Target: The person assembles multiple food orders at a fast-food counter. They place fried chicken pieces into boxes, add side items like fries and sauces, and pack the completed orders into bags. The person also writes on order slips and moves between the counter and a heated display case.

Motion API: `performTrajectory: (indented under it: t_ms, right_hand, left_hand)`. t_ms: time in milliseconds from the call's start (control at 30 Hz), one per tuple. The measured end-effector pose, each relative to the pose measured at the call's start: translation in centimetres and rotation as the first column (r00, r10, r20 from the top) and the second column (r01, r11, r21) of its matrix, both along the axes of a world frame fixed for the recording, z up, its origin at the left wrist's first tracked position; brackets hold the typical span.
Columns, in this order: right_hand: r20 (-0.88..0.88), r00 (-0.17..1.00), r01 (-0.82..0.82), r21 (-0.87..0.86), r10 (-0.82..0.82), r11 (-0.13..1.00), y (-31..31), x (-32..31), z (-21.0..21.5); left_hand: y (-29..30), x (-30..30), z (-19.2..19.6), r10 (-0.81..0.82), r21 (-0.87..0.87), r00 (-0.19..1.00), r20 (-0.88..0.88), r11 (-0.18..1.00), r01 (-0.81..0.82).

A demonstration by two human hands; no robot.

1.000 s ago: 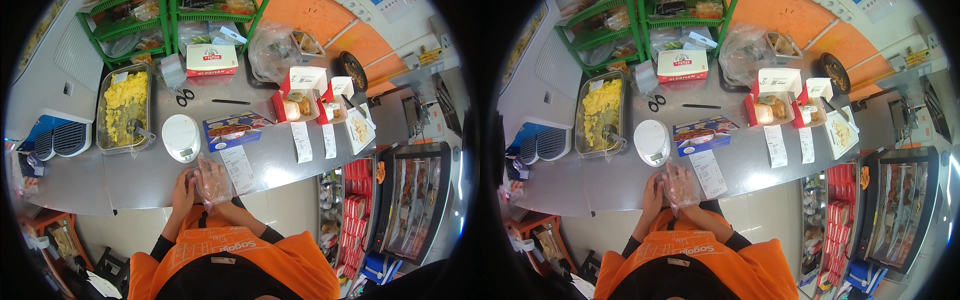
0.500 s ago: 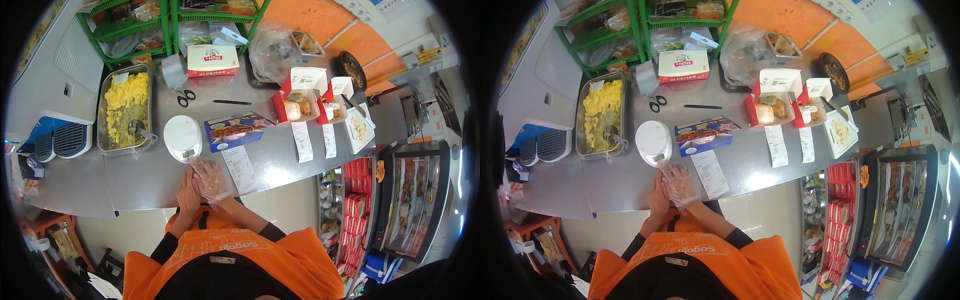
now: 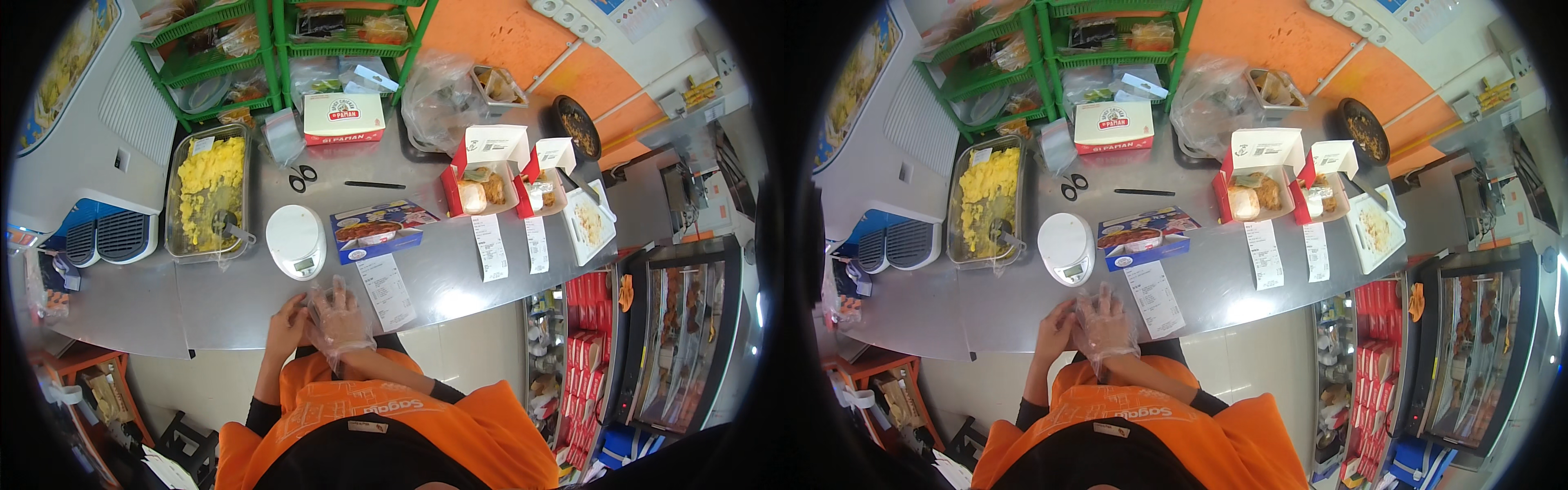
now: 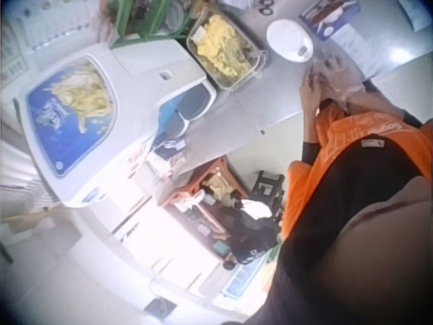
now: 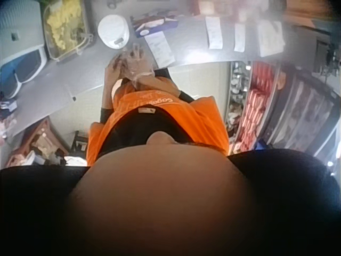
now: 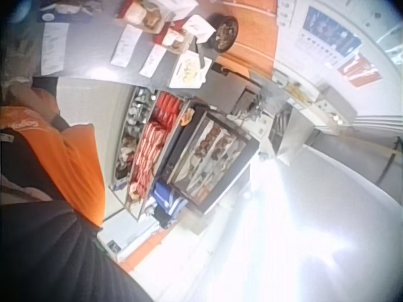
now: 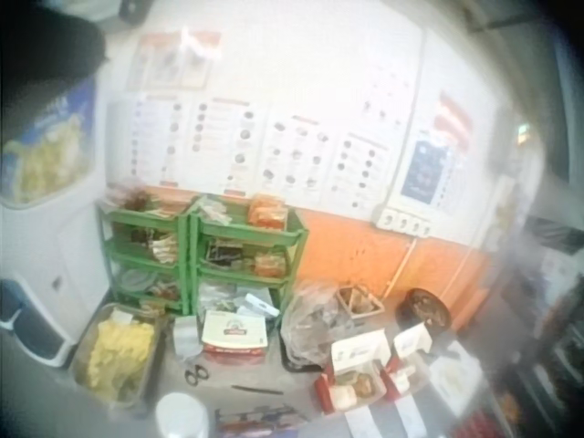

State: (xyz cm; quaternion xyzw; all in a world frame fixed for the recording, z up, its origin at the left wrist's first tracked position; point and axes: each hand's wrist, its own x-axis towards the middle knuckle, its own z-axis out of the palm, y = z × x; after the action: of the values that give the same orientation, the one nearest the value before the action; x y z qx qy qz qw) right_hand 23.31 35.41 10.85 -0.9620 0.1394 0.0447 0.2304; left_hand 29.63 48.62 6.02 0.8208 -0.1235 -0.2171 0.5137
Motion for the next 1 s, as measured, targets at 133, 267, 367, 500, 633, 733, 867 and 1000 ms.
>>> performTrajectory:
  t_ms: [133, 267, 367, 500, 633, 733, 867, 1000]
  right_hand:
    - [-0.184, 0.977, -0.099, 0.04, 0.105, 0.994, -2.9, 0.4, 4.1]
    - [0.015, 0.985, 0.171, 0.073, -0.172, 0.983, -8.9, 0.3, 6.3]
    - [-0.033, 0.99, 0.139, 0.0, -0.139, 0.99, -14.9, 3.0, 6.8]
    - [-0.154, 0.988, 0.018, 0.012, -0.016, 1.0, -18.8, 6.3, 7.0]
    - [-0.299, 0.954, 0.002, 0.067, 0.018, 0.998, -18.4, 8.3, 6.1]
    - [-0.278, 0.958, -0.02, 0.169, 0.067, 0.985, -18.1, 9.1, 5.0]
    - [-0.282, 0.958, 0.07, 0.419, 0.056, 0.905, -20.1, 10.5, 0.2]
    - [-0.168, 0.977, 0.214, 0.69, -0.135, 0.691, -20.1, 9.9, 0.1]
  left_hand:
    - [-3.3, 0.7, 7.3, 0.041, 0.013, 0.964, 0.262, 0.999, -0.046]
    - [-8.8, 1.6, 8.2, -0.047, -0.001, 0.877, 0.478, 0.999, 0.054]
    - [-12.5, 3.2, 3.5, -0.032, -0.013, 0.915, 0.401, 0.999, 0.041]
    - [-15.4, 4.4, 2.3, -0.007, 0.125, 0.949, 0.314, 0.992, -0.034]
    - [-16.1, 6.0, 1.4, -0.001, 0.2, 0.906, 0.423, 0.975, -0.093]
    - [-15.5, 7.0, 0.9, -0.06, 0.215, 0.904, 0.423, 0.976, -0.037]
    - [-15.6, 7.2, 2.2, -0.146, 0.311, 0.889, 0.434, 0.951, 0.005]
    - [-15.1, 6.8, 2.6, -0.202, 0.369, 0.848, 0.49, 0.929, 0.008]
